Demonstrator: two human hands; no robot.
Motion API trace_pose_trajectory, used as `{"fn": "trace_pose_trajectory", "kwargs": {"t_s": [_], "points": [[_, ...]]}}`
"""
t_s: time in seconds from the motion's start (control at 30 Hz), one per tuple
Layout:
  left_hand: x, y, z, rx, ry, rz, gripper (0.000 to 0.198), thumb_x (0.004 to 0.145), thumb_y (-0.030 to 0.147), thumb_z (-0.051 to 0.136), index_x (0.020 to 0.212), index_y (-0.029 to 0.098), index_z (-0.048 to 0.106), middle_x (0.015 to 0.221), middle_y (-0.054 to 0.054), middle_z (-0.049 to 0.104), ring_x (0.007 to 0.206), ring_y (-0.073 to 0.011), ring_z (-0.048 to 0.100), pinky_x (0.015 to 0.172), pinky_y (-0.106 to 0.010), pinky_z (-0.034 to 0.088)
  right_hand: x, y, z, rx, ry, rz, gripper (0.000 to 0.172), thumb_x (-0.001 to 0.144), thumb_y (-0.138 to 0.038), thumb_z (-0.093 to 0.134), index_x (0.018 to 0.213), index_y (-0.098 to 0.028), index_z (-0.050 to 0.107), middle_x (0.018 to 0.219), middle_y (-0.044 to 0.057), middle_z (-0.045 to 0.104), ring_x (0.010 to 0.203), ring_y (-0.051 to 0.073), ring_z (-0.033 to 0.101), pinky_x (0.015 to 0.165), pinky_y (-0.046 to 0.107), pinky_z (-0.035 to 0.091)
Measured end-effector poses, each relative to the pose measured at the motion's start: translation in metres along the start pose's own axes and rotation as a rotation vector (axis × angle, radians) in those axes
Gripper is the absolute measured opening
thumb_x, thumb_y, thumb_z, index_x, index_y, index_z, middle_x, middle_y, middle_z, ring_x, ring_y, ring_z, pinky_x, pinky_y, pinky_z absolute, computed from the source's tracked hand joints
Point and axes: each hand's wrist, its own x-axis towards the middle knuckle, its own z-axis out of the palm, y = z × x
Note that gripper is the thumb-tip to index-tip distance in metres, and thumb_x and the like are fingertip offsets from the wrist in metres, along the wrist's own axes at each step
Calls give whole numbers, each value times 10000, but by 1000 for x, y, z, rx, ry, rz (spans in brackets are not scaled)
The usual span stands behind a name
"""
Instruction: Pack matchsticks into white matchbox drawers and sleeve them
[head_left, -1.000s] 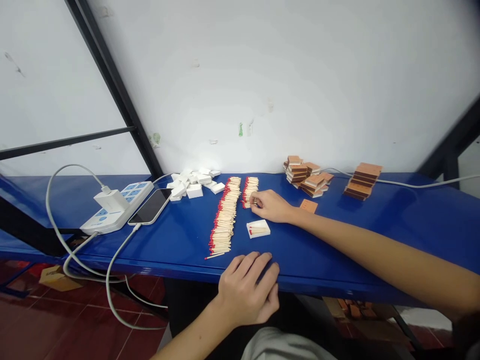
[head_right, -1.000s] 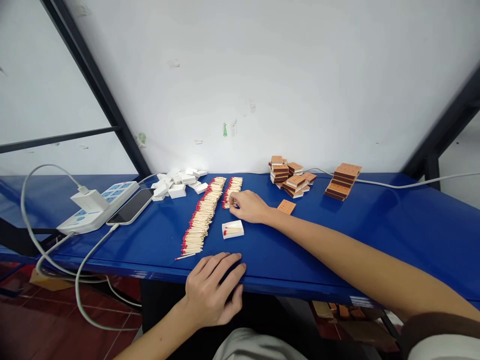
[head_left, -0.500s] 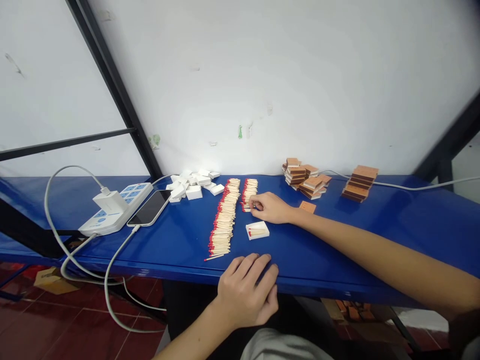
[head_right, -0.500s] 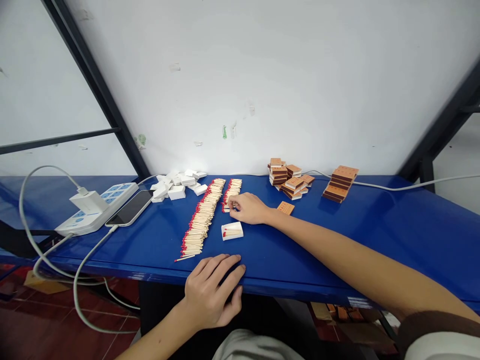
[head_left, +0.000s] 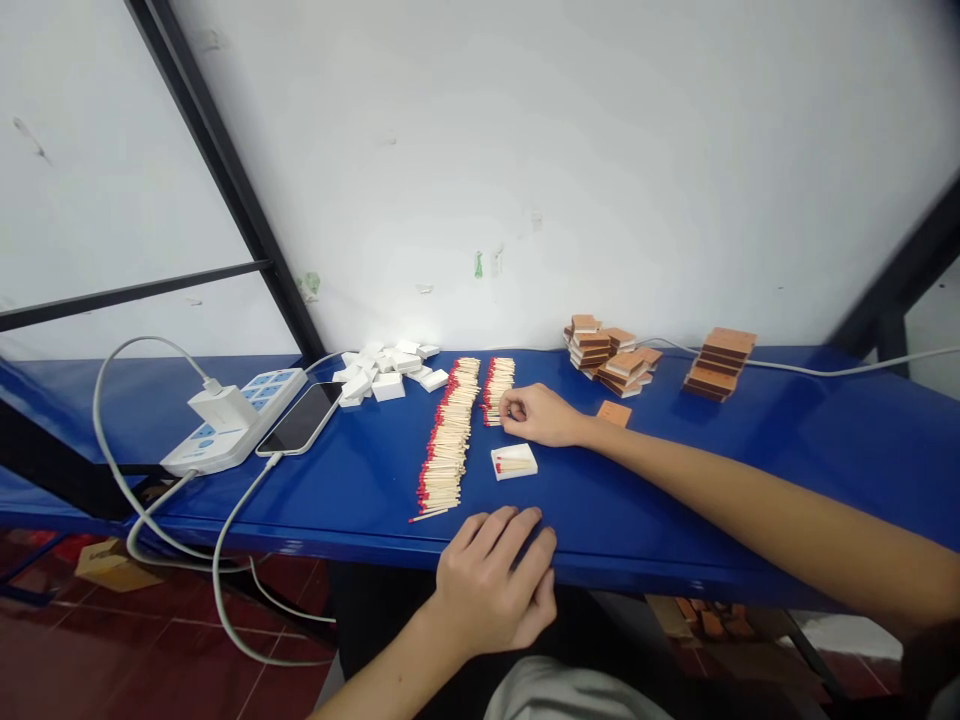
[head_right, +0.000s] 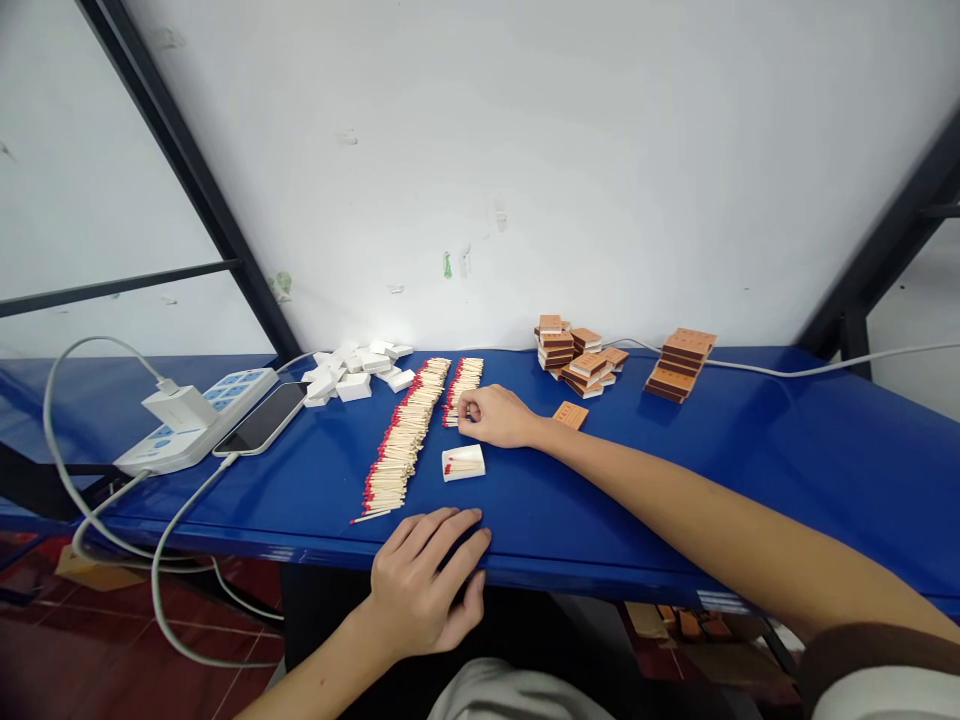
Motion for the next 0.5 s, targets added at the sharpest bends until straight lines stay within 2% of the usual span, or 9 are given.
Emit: {"fn": "trace_pose_trajectory", "kwargs": {"t_s": [0.13,0.5], "points": [[0,0,1,2,2,4,284,820,233,545,1056,167,687,1104,-70,721,945,-248,656,774,-362,496,0,3,-1,102,-38,-3,53,754,-209,601,733,-167,626,559,-55,510,518,79,423,548,210,309],[0,0,0,2,-5,-3,278,824,238,536,1047,173,689,1091,-70,723,952,-243,656,779,-352,506,-7,-2,-8,185,-113,0,107,760,-239,610,715,-153,656,563,-44,492,535,94,406,550,224,298]]}}
